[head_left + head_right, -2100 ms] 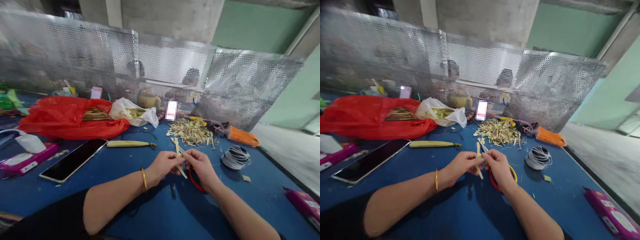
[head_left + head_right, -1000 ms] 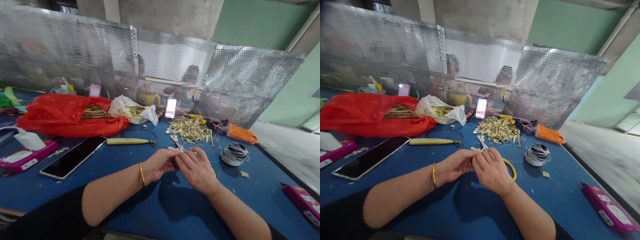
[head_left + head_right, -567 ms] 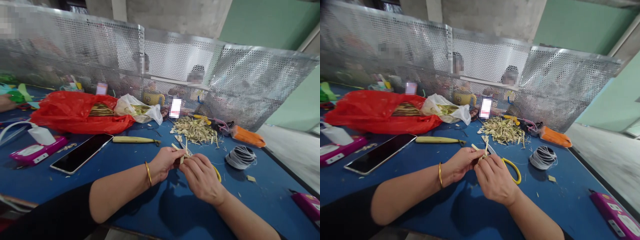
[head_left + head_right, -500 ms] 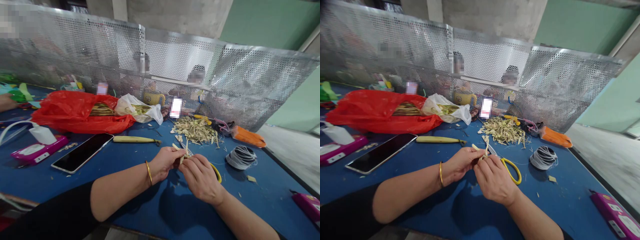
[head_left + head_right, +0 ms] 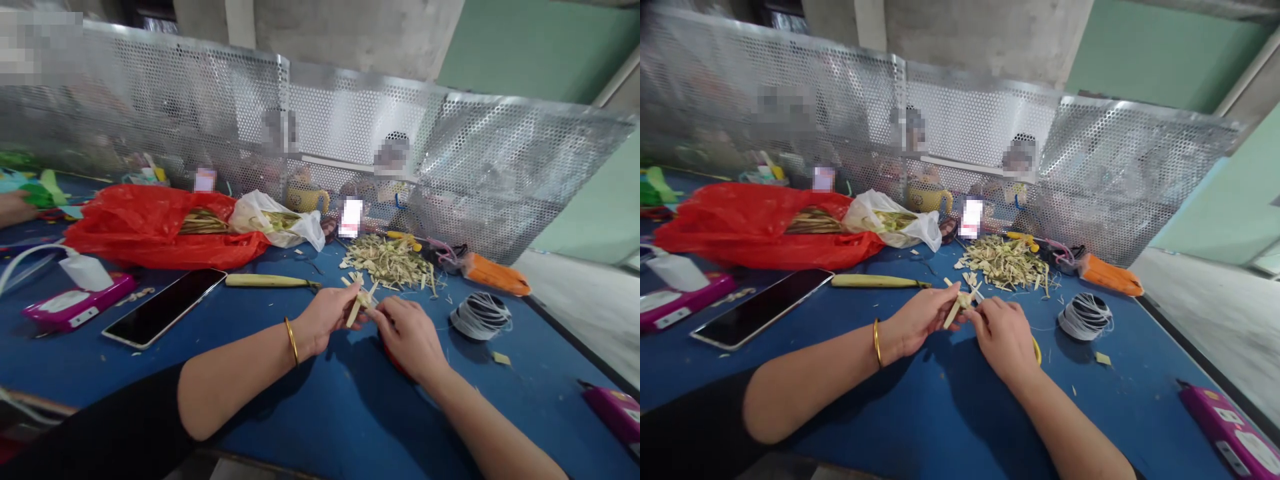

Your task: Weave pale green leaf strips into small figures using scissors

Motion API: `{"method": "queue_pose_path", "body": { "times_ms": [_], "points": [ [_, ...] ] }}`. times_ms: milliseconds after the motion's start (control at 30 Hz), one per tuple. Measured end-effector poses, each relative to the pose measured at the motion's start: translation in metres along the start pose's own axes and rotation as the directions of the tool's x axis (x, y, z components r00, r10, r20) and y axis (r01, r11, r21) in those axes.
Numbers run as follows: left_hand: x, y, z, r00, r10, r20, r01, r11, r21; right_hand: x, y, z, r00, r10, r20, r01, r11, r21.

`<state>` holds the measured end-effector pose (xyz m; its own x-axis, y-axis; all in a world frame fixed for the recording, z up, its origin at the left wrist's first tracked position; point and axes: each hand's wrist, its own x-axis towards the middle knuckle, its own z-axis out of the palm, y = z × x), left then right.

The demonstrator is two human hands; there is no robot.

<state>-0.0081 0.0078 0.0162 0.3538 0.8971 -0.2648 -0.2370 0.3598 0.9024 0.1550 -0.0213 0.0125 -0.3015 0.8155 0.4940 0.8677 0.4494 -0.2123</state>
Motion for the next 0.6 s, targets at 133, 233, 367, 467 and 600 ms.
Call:
{"method": "queue_pose_path", "body": {
  "times_ms": [133, 233, 367, 467, 600],
  "points": [
    [0.001, -0.005, 0.002, 0.994, 0.111, -0.015, -0.107, 0.982, 0.155, -0.001, -0.002, 0.003, 0.993, -0.050, 0.106, 0.044, 0.997, 0.056],
    [0.003, -0.007, 0.001, 0.989, 0.147, -0.021, -0.141, 0.973, 0.181, -0.002, -0.007, 0.000, 0.982, -0.166, 0.088, 0.160, 0.984, 0.073],
    [0.004, -0.005, -0.002, 0.987, 0.160, -0.001, -0.156, 0.967, 0.199, -0.002, -0.012, -0.008, 0.972, -0.231, 0.046, 0.226, 0.970, 0.088],
    [0.001, -0.002, -0.003, 0.988, 0.129, 0.090, -0.148, 0.952, 0.268, 0.002, -0.007, -0.014, 0.995, -0.050, -0.082, 0.064, 0.981, 0.183],
    [-0.004, -0.003, 0.000, 0.985, 0.014, 0.173, -0.079, 0.924, 0.375, 0.008, 0.003, -0.011, 0.957, 0.275, 0.088, -0.280, 0.808, 0.518]
  ]
}}
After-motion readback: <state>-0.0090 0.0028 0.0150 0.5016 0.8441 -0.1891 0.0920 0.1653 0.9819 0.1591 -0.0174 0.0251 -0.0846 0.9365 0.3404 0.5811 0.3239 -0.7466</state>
